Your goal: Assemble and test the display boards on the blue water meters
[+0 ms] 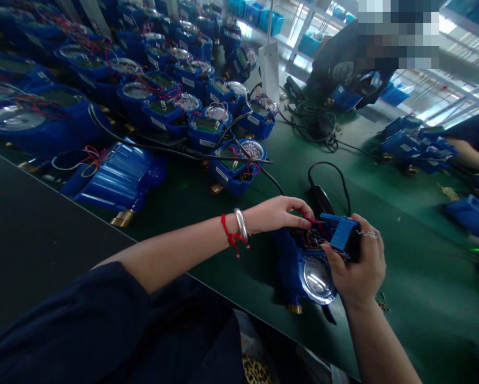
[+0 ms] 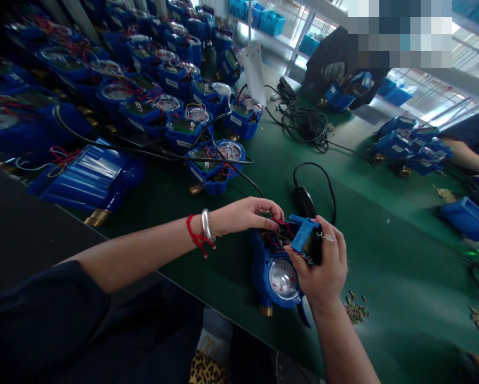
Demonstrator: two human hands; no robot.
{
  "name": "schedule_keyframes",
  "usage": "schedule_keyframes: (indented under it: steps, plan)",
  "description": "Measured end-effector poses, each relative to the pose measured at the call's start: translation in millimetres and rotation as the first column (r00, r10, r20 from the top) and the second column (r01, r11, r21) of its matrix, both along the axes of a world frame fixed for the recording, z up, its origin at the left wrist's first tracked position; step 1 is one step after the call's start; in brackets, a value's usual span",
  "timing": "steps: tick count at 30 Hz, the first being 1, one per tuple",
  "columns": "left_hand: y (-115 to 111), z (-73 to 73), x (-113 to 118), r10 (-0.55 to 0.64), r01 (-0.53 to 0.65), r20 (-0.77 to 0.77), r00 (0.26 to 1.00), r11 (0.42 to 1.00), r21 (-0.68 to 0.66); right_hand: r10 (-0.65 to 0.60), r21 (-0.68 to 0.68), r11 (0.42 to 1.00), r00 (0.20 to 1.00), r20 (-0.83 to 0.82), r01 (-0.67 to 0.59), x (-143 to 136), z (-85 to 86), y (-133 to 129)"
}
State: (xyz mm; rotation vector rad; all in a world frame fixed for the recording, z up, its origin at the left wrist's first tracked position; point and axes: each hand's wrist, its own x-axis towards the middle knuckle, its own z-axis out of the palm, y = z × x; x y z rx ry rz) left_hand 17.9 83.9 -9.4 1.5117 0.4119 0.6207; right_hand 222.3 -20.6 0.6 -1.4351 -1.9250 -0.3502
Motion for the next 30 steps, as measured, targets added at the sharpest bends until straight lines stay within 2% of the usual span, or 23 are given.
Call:
schedule_keyframes:
  steps: [3, 5, 9, 13, 16, 19, 24, 27, 30]
  plan:
    - [-1.7, -1.5, -7.8, -0.002, 0.004, -0.018, 1.000, 0.997, 0.080, -0.005, -0.033, 0.999, 1.000, -0.018, 0.004, -2.2, 0.9, 0.4]
    - [-1.7, -0.5, -12.4, 0.019, -0.013, -0.026, 0.999, 0.981, 0.195, -0.018, -0.055, 0.998, 0.999, -0.040, 0.016, -2.0, 0.4, 0.5]
    - [-3.3, 5.7, -19.9, 0.027, 0.000, -0.053, 0.998, 0.885, 0.466, -0.037, -0.073, 0.997, 0.998, -0.049, 0.033, -0.8, -0.6, 0.8]
    - [-7.8, 14.3, -24.1, 0.047, 0.036, -0.126, 0.991, 0.810, 0.585, -0.042, -0.085, 0.996, 0.998, -0.036, 0.039, -2.7, 0.6, 1.4]
    - [-13.1, 17.0, -21.3, 0.150, -0.006, -0.160, 0.976, 0.747, 0.665, -0.049, -0.080, 0.996, 0.999, -0.025, 0.046, -5.3, 1.8, 1.5]
    - [-20.9, 15.5, -13.7, 0.295, -0.068, -0.173, 0.940, 0.657, 0.750, -0.036, -0.061, 0.998, 0.999, 0.001, 0.036, -8.0, 3.1, 1.1]
    - [-37.1, 14.0, -0.9, 0.532, -0.125, -0.190, 0.825, 0.499, 0.857, -0.019, -0.060, 0.998, 1.000, 0.024, 0.020, -10.3, 4.8, 0.6]
    - [-44.2, 13.7, 3.5, 0.607, -0.140, -0.176, 0.775, 0.436, 0.889, -0.032, -0.073, 0.997, 0.999, 0.014, 0.033, -10.5, 5.2, 0.8]
    - [-48.3, 11.7, 4.7, 0.642, -0.144, -0.136, 0.755, 0.365, 0.920, -0.030, -0.083, 0.996, 0.999, 0.016, 0.032, -10.5, 5.3, 1.4]
